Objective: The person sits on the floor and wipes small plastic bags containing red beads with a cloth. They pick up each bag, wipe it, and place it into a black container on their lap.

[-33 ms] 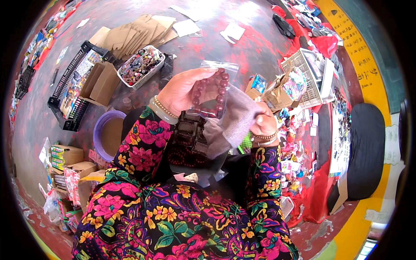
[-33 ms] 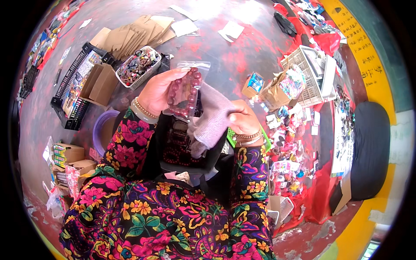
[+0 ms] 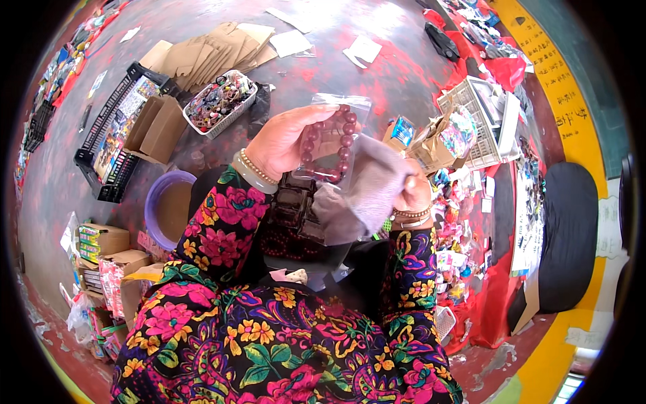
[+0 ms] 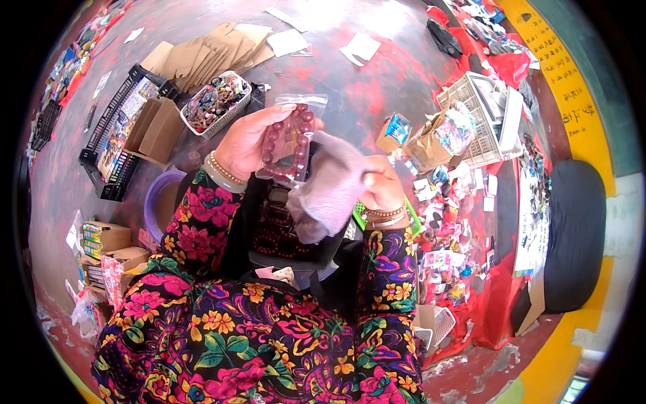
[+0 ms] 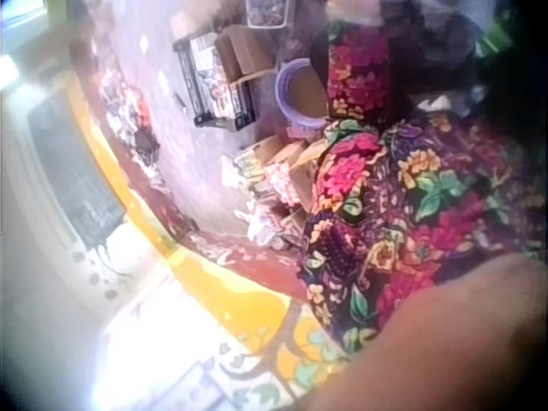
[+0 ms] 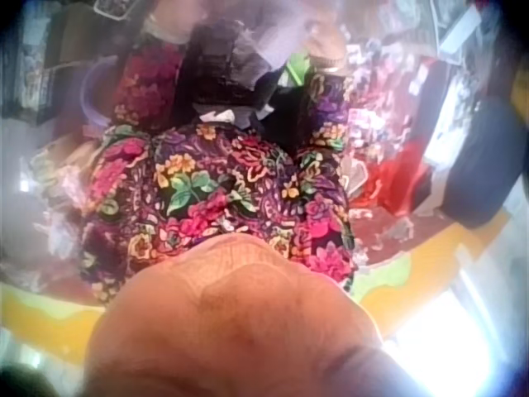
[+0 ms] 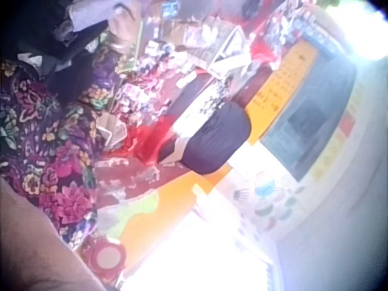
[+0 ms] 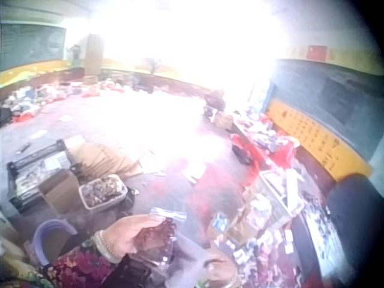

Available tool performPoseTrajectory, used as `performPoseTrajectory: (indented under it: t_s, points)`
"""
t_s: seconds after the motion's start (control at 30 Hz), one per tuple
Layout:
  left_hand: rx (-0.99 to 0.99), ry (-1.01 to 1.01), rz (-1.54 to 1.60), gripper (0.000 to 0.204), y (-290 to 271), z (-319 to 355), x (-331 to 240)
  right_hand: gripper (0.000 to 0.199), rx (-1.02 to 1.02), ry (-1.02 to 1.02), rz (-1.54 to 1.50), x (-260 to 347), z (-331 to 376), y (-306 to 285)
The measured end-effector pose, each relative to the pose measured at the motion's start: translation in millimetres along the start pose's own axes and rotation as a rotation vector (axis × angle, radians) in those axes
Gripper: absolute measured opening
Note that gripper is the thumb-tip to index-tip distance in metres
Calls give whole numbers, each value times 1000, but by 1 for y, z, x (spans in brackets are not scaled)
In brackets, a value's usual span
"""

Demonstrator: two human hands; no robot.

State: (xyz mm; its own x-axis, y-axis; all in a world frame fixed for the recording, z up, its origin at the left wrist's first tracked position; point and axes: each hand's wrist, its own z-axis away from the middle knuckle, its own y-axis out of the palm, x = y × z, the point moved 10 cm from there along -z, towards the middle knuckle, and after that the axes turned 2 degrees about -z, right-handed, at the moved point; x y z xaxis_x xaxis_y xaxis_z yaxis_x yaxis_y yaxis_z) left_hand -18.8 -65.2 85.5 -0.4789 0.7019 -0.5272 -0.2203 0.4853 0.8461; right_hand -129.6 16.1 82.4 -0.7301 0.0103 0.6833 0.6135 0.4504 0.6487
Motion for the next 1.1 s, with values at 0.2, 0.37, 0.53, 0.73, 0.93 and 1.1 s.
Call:
performPoseTrajectory:
  t_s: [0.2,0.37,0.53,0.73,0.93,1.1]
  points:
    - [-110,52,2,36,-17,-6,2,73,-472,-418,3,54,-8,8]
    - [-179,129,-32,37,-22,-7,6,29,-712,-449,517,51,-3,11]
    - [-212,125,-14,49,-18,-8,12,28,-42,-5,1876,-39,-40,71]
    - [-115,48,152,53,-12,-17,32,39,-147,14,1914,-34,-47,64]
    - [-104,78,147,39,-2,-19,43,30,-418,-89,1896,-4,-47,48]
    - [-100,133,61,38,-14,-13,36,27,-393,-44,1727,-2,-46,38]
